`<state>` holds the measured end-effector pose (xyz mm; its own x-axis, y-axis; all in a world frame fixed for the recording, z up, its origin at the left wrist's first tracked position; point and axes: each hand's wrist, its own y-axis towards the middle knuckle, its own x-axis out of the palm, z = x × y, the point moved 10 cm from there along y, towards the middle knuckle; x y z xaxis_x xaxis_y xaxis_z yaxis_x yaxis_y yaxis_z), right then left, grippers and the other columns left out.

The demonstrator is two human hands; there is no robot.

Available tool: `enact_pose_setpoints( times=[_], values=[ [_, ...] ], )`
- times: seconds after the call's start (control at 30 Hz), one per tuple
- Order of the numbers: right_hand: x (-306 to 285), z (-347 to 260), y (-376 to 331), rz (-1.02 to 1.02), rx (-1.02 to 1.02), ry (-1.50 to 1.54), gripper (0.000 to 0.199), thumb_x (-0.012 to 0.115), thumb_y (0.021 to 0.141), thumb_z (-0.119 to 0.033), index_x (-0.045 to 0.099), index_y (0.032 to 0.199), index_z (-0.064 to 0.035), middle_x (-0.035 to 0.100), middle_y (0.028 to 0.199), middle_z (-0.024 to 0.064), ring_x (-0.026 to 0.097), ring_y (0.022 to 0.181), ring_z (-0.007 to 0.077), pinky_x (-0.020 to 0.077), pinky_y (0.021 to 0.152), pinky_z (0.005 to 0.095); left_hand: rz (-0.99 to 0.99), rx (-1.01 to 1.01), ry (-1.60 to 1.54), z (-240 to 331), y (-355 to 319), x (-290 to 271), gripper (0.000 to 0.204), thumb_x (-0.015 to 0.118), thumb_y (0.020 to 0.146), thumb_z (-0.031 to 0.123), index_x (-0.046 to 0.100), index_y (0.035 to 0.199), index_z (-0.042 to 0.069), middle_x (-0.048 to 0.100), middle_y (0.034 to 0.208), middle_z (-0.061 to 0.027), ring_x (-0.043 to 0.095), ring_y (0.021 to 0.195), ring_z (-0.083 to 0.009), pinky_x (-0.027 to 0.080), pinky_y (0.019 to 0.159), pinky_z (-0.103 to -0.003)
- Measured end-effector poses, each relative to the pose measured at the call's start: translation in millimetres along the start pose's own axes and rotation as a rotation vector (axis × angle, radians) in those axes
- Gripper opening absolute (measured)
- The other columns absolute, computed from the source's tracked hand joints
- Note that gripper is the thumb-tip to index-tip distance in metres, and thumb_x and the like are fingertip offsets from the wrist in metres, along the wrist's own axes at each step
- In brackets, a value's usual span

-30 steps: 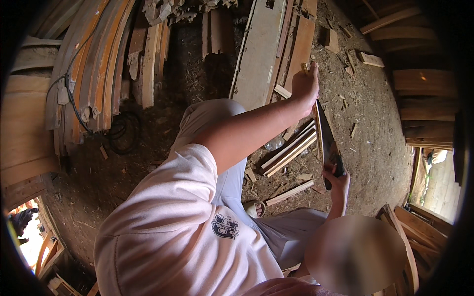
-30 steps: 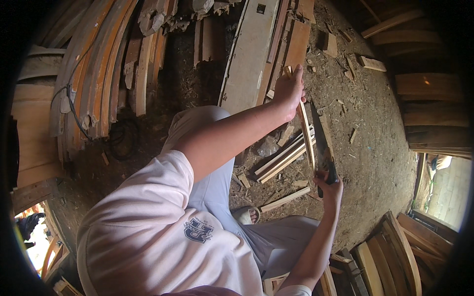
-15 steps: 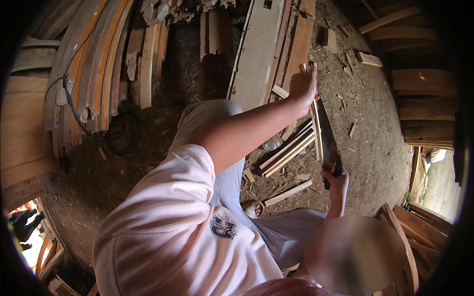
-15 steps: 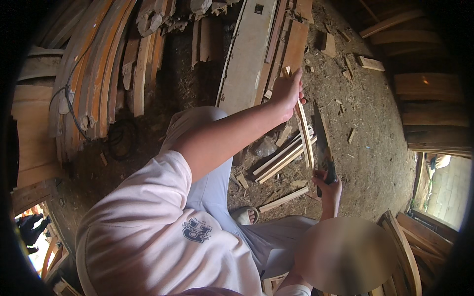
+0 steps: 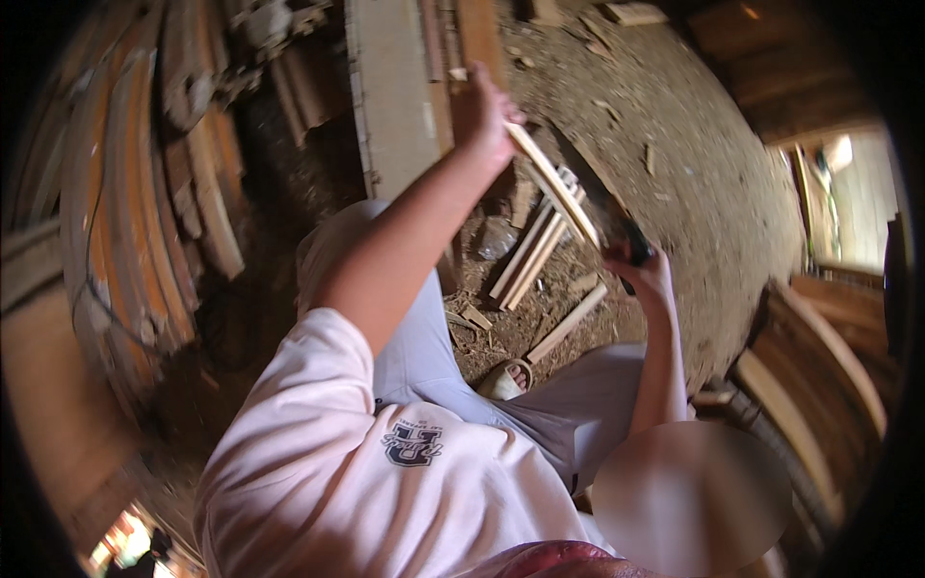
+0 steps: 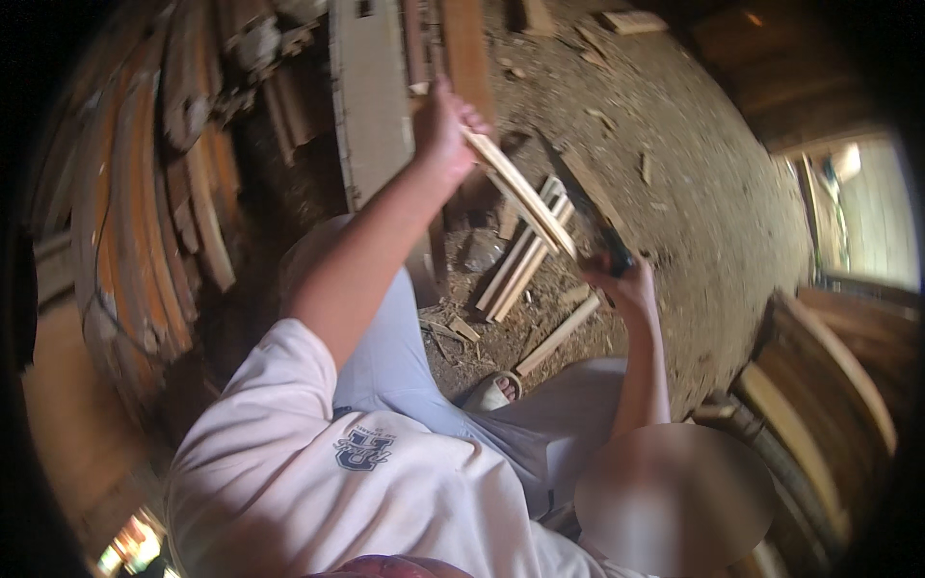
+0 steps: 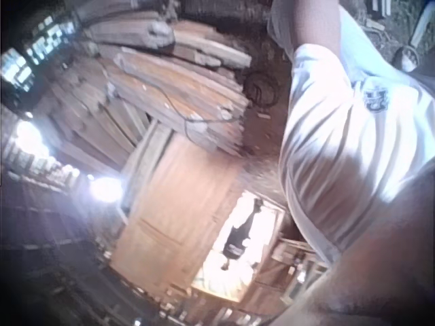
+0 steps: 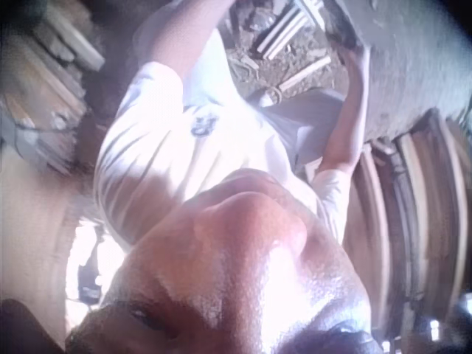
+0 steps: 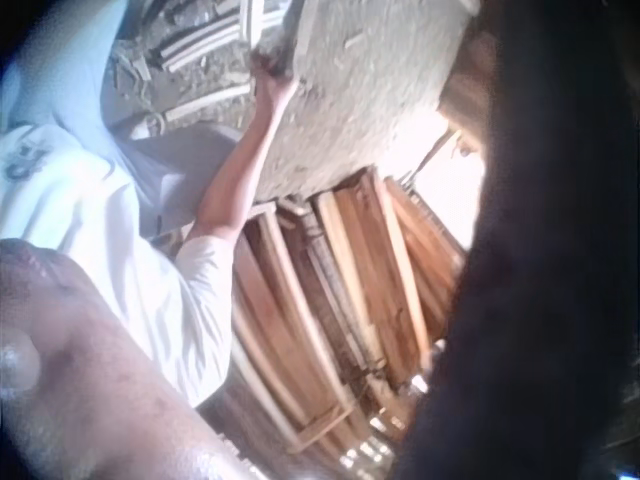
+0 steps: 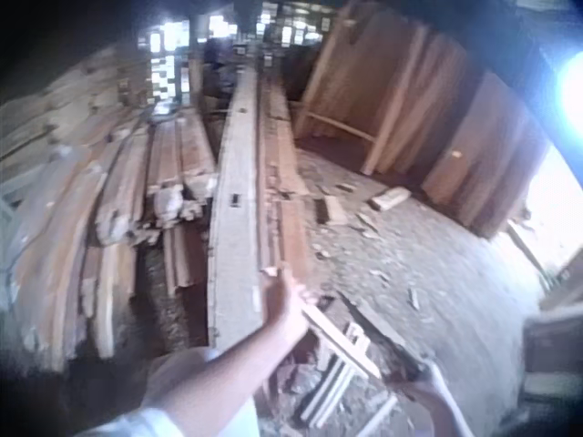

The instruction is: The person selects thin wooden strips from a pile and uses a hand saw to cut them into smaller pieces. They sit on the ground in a workshop, holding the wood with one hand and sawing with the other, accumulating a small stack of cut pieces.

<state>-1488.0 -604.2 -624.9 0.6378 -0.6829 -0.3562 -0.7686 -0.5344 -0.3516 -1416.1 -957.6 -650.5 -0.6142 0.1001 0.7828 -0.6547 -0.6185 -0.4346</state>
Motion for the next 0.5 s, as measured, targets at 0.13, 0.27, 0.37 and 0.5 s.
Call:
enact_pose_setpoints(
  times=[0.13,0.27,0.37,0.5],
  values=[
    [-2,2,2,-0.029,-0.036,-0.065,0.039,0.095,0.068,-0.014,0.069,0.096,-0.004,0.071,0.092,0.0022,0.067,0.086,0.0131,0.0537,0.08,0.0318,-0.009,-0.041,0.029,-3,-5,3,0.048,0.052,0.106,0.048,0.037,0.072,0.017,0.034,0.063,0.0026,0.035,0.055,-0.0129,0.036,0.053,-0.032],
    [4,-13,-4,0.023,-0.024,-0.286,0.059,0.1,0.063,-0.03,0.072,0.107,-0.0044,0.075,0.097,0.0059,0.071,0.091,0.0187,0.0544,0.082,0.0354,-0.026,-0.035,0.075,-21,-20,7,0.047,0.049,0.109,0.047,0.034,0.077,0.016,0.034,0.067,0.0023,0.032,0.056,-0.0132,0.036,0.054,-0.032],
    [11,-34,-11,0.06,-0.101,-0.439,0.062,0.1,0.063,-0.033,0.07,0.108,-0.0034,0.076,0.1,0.0096,0.072,0.092,0.0225,0.0547,0.084,0.038,-0.034,-0.055,0.093,-40,-43,15,0.048,0.048,0.109,0.047,0.034,0.076,0.016,0.034,0.067,0.0017,0.032,0.057,-0.0136,0.037,0.056,-0.032],
    [18,-50,-15,0.043,-0.104,-0.493,0.057,0.098,0.066,-0.033,0.068,0.103,-0.0012,0.073,0.091,0.0133,0.071,0.085,0.0256,0.0535,0.078,0.0395,-0.054,-0.065,0.074,-48,-54,15,0.048,0.047,0.11,0.045,0.034,0.076,0.015,0.034,0.067,0.0011,0.032,0.058,-0.0139,0.037,0.058,-0.032]
  ],
)
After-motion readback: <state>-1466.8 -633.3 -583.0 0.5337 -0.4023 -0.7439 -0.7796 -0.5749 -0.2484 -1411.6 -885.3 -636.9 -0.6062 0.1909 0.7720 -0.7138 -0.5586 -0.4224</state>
